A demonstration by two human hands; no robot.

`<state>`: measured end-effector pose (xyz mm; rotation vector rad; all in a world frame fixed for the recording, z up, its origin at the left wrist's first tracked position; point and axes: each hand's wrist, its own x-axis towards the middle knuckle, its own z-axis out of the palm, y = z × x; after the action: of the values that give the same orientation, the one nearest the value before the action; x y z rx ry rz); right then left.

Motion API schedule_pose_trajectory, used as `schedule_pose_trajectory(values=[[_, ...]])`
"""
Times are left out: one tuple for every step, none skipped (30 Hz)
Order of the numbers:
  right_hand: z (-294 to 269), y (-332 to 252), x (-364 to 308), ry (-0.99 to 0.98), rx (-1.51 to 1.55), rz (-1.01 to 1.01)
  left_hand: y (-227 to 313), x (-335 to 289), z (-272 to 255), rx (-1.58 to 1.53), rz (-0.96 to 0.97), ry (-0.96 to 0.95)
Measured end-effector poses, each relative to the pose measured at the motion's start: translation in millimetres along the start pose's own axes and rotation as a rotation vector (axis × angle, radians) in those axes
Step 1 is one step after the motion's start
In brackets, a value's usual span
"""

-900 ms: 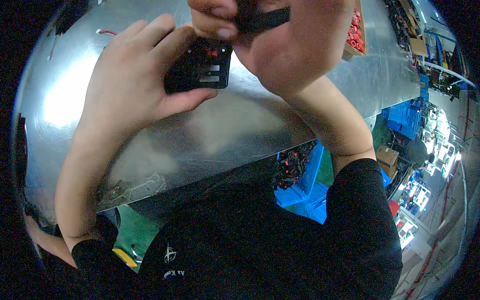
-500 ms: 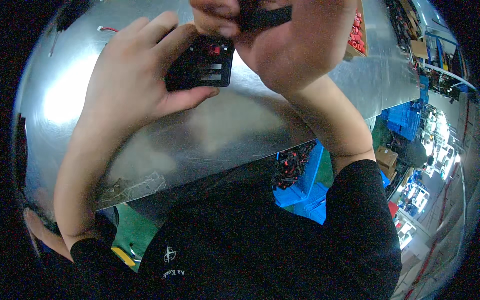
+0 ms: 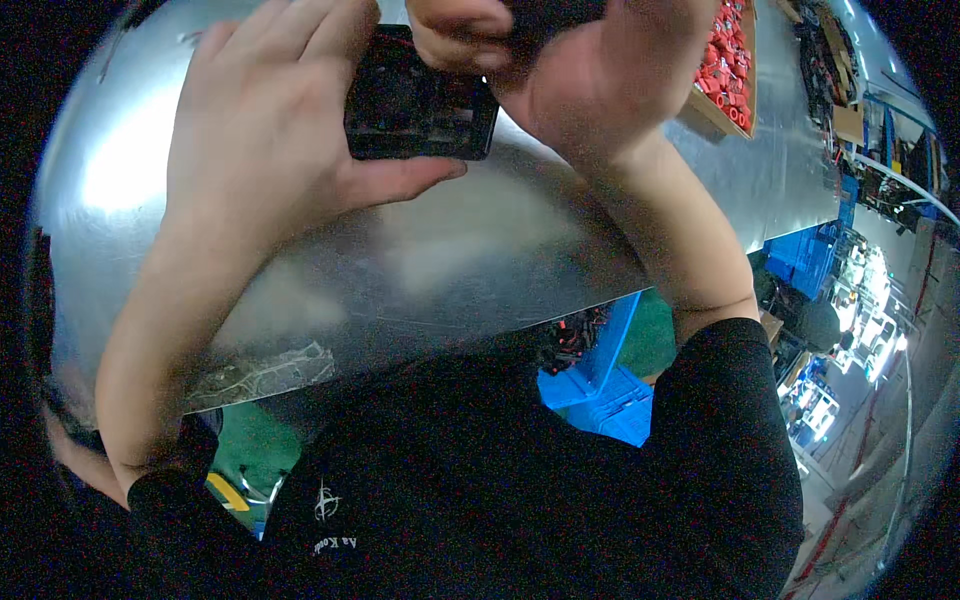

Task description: Assembling electronic cooling fan units at a workbench.

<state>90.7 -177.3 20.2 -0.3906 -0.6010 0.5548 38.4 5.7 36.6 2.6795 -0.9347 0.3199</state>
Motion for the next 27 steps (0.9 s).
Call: schedule_pose_trajectory(values=[[2.4,3.1,1.4,-0.006,-0.006,0.01,-2.3,-2.2,1.8,0.03,-0.007,0.023],[-4.1,-7.0,7.5,-0.005,-0.022,0.015,-3.2,-2.2,4.9,0.028,-0.007,0.025],[-3.6,-9.9,3.4,-0.005,-0.039,0.02,-3.9,-1.8,7.8,0.02,0.004,0.064],[-2.0,-8.7,-1.4,-0.004,-0.057,0.023,-4.3,-0.9,10.1,0.012,0.016,0.104],[6.1,-8.0,-5.0,-0.007,-0.068,0.029,-3.6,-1.5,10.1,0.014,0.014,0.104],[16.0,-3.3,-7.9,-0.011,-0.081,0.034,-2.9,-2.0,9.7,0.024,-0.003,0.096],[0.1,-19.7,-7.1,-0.014,-0.093,0.039,-2.1,-2.7,9.2,0.034,-0.02,0.088],[11.1,1.9,-5.2,-0.011,-0.11,0.042,-0.6,-2.0,9.7,0.029,-0.017,0.089],[10.8,-13.2,3.3,-0.012,-0.124,0.048,0.4,-2.7,8.7,0.037,-0.02,0.072],[14.8,2.3,-7.6,-0.014,-0.137,0.054,1.2,-3.7,8.4,0.046,-0.024,0.055],[15.8,-0.4,-10.6,-0.016,-0.149,0.058,0.6,-4.9,10.3,0.047,-0.026,0.055],[1.9,-19.3,-3.8,-0.019,-0.17,0.061,1.0,-4.0,9.6,0.017,-0.018,0.052],[-0.6,-29.4,-9.7,-0.022,-0.192,0.063,1.5,-3.4,8.9,-0.013,-0.01,0.049],[6.0,-31.1,-11.8,-0.025,-0.209,0.066,1.0,-3.0,8.4,-0.011,-0.007,0.053],[13.0,-31.5,-13.7,-0.028,-0.227,0.067,0.7,-2.7,7.8,-0.018,-0.01,0.043],[4.1,-33.5,-8.8,-0.031,-0.245,0.069,0.6,-2.3,7.2,-0.026,-0.013,0.034],[7.2,-30.9,-9.6,-0.032,-0.262,0.07,0.6,-2.5,8.3,-0.026,-0.009,0.035],[9.5,-27.4,-9.8,-0.032,-0.279,0.072,0.9,-2.7,9.6,-0.021,-0.012,0.033],[14.2,-23.9,-11.4,-0.032,-0.296,0.073,1.4,-2.6,10.8,-0.016,-0.016,0.03],[17.3,-23.7,-12.2,-0.033,-0.312,0.074,2.8,-2.0,8.9,-0.015,-0.012,0.031],[30.4,-2.9,-10.2,-0.034,-0.328,0.075,4.1,-1.0,6.3,-0.007,-0.021,0.004],[13.9,-22.6,-9.2,-0.034,-0.344,0.076,5.0,0.2,4.6,0.001,-0.031,-0.022],[16.0,-22.2,-8.7,-0.035,-0.357,0.08,5.0,0.5,4.1,0.001,-0.031,-0.022],[21.0,-20.9,-7.7,-0.036,-0.37,0.084,4.8,0.6,3.8,-0.001,-0.032,-0.024],[31.0,-11.8,-12.4,-0.037,-0.383,0.089,4.6,0.5,3.9,-0.002,-0.033,-0.026],[24.5,-19.1,-5.3,-0.039,-0.397,0.093,4.6,0.5,3.8,-0.002,-0.032,-0.025],[33.1,-18.3,-13.8,-0.04,-0.41,0.096,4.4,0.3,3.8,-0.004,-0.03,-0.024]])
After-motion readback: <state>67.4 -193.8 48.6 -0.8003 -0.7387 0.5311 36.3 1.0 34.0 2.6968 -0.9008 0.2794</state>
